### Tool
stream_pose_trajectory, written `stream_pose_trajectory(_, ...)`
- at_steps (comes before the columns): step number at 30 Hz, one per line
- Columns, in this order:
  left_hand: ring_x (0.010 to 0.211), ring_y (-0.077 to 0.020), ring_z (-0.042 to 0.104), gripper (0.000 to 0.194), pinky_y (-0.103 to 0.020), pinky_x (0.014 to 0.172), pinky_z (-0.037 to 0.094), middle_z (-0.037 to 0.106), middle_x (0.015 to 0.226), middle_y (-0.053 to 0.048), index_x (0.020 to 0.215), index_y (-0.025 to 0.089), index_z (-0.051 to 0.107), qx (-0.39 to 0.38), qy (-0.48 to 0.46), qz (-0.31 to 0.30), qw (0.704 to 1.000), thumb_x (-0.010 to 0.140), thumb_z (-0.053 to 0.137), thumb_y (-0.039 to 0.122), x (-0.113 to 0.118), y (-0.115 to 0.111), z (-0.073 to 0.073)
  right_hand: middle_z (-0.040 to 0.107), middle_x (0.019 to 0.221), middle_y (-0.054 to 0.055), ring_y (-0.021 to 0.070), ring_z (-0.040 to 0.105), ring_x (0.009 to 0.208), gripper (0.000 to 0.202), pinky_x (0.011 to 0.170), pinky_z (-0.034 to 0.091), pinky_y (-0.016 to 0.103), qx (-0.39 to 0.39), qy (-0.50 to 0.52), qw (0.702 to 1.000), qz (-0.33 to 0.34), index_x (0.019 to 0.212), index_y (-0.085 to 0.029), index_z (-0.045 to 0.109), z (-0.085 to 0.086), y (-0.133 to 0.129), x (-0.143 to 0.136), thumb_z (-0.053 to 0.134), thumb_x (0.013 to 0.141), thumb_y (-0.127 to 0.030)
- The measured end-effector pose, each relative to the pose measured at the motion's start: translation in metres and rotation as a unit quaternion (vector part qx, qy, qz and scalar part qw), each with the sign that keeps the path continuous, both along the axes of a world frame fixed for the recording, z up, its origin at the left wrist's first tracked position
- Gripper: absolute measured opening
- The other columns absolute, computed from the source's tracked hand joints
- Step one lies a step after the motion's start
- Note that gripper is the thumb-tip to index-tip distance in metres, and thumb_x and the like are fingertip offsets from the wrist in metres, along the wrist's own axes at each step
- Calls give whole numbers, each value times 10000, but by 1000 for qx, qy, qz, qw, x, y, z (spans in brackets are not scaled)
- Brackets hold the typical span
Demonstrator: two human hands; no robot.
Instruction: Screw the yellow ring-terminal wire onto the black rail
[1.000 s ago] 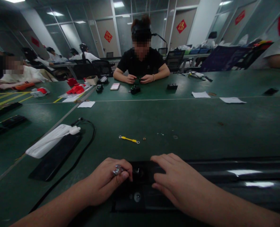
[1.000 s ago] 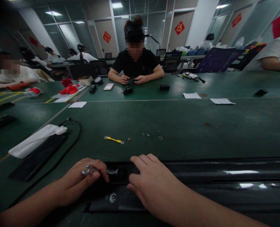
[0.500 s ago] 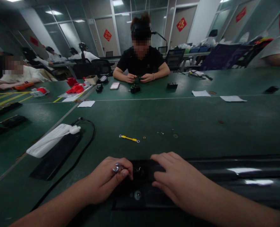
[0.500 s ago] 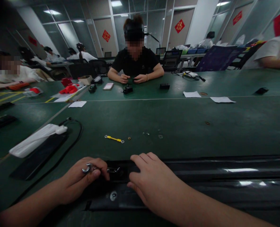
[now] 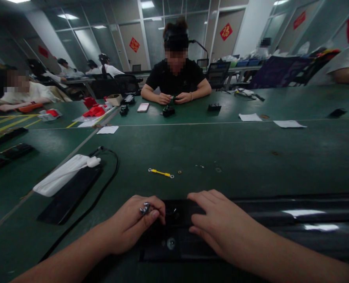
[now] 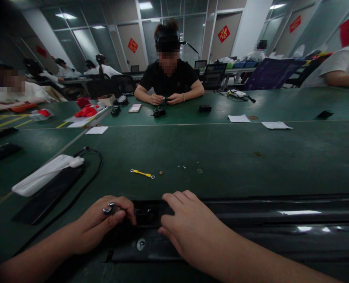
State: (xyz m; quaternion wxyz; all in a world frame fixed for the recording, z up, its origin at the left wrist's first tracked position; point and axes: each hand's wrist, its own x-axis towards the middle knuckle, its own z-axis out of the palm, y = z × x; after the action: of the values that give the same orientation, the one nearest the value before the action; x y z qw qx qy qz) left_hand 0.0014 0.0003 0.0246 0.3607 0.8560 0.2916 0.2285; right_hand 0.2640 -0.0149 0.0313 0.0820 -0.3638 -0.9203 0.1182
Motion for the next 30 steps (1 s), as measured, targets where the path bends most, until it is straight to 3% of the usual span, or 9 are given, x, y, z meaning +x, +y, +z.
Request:
stream_pose_trajectory(11, 711, -132, 637, 221, -231, 664, 446, 690, 786, -8, 925, 173, 589, -36, -20, 38, 998, 974, 377, 209, 0, 1, -8, 591, 1263, 113, 298, 558, 1064, 164, 885, 437, 480, 3, -1, 1000, 1, 805, -201, 704, 0, 1, -1, 586, 895, -270)
stream_pose_trajectory(30, 763, -129, 632, 208, -231, 724, 433, 671, 826, -15, 958, 165, 576, -25, -33, 14, 999, 984, 372, 193, 0, -1, -5, 588, 1270, 121, 298, 554, 1067, 187, 889, 437, 479, 0, -4, 1000, -1, 804, -196, 698, 2, -1, -1, 570, 909, -282)
